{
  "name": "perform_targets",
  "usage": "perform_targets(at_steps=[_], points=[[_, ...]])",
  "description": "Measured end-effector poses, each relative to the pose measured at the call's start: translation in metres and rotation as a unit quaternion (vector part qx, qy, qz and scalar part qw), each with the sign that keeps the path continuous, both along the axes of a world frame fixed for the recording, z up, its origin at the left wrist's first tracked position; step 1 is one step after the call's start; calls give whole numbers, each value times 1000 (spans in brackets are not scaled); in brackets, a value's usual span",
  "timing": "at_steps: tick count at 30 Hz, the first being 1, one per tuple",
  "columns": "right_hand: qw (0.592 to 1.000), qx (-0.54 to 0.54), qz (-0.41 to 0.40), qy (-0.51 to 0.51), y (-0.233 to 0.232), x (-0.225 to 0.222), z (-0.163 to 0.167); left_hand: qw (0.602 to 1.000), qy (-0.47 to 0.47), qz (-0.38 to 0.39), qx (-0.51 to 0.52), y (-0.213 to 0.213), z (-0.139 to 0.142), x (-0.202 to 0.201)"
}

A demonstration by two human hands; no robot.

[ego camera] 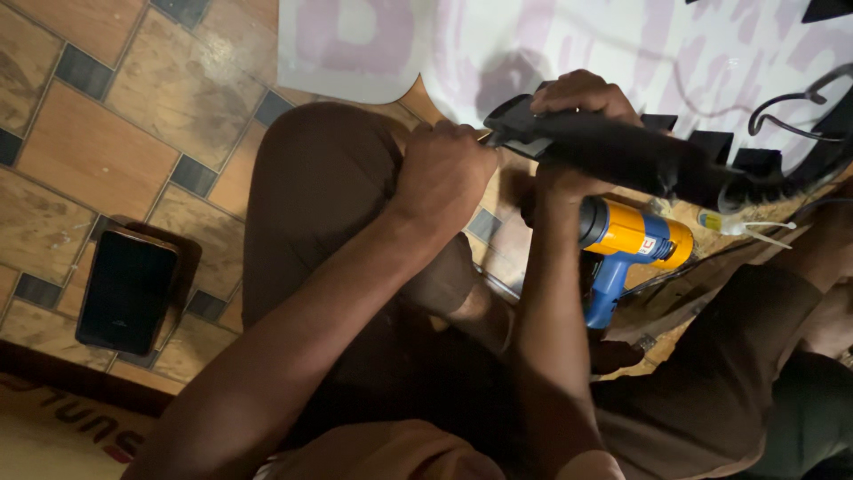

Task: The person applies a white vinyl decal to a black sign that reads 'BOOM'. They use a heat gun to warm the vinyl and a scraper tool to smooth it and remove bubbles. The person works on different sections of the sign, pressing the vinyl into place.

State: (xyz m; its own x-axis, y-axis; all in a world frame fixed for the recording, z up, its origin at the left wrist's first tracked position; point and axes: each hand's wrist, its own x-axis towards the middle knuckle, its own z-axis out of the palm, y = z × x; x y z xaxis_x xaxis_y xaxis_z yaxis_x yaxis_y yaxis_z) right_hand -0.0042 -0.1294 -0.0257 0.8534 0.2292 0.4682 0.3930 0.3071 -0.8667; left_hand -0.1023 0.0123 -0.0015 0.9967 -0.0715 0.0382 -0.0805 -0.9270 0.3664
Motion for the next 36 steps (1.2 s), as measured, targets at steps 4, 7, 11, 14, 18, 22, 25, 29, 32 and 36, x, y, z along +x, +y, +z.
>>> perform_targets(at_steps=[4,7,11,14,18,22,25,29,32,36], points=[[1000,4,-7,-10,-3,-2,-1,1000,25,-7,-12,1,2,0],[1000,23,-1,-16,-3,-6,-2,1000,3,0,3,1,3,0],[1000,12,-4,-29,2,-6,-5,998,-43,14,-50,1,3,-2],[999,-11,-11,-46,5,-5,-8,997,-33,21,-60,1,3,-1],[999,38,-4,5,7,-4,-11,999,-6,6,-38,2,5,1],[1000,21,-5,-6,6,-3,-13,999,-9,10,-37,4,6,-1],[999,34,13,9,4,-4,-12,998,-32,22,-50,5,6,-1],[1000,4,-7,4,2,-6,-8,996,-34,26,-76,4,5,0],[1000,0,-5,-14,5,-5,-6,998,-20,23,-60,4,4,0],[999,38,3,12,8,-8,-6,996,-50,32,-73,4,3,-1]])
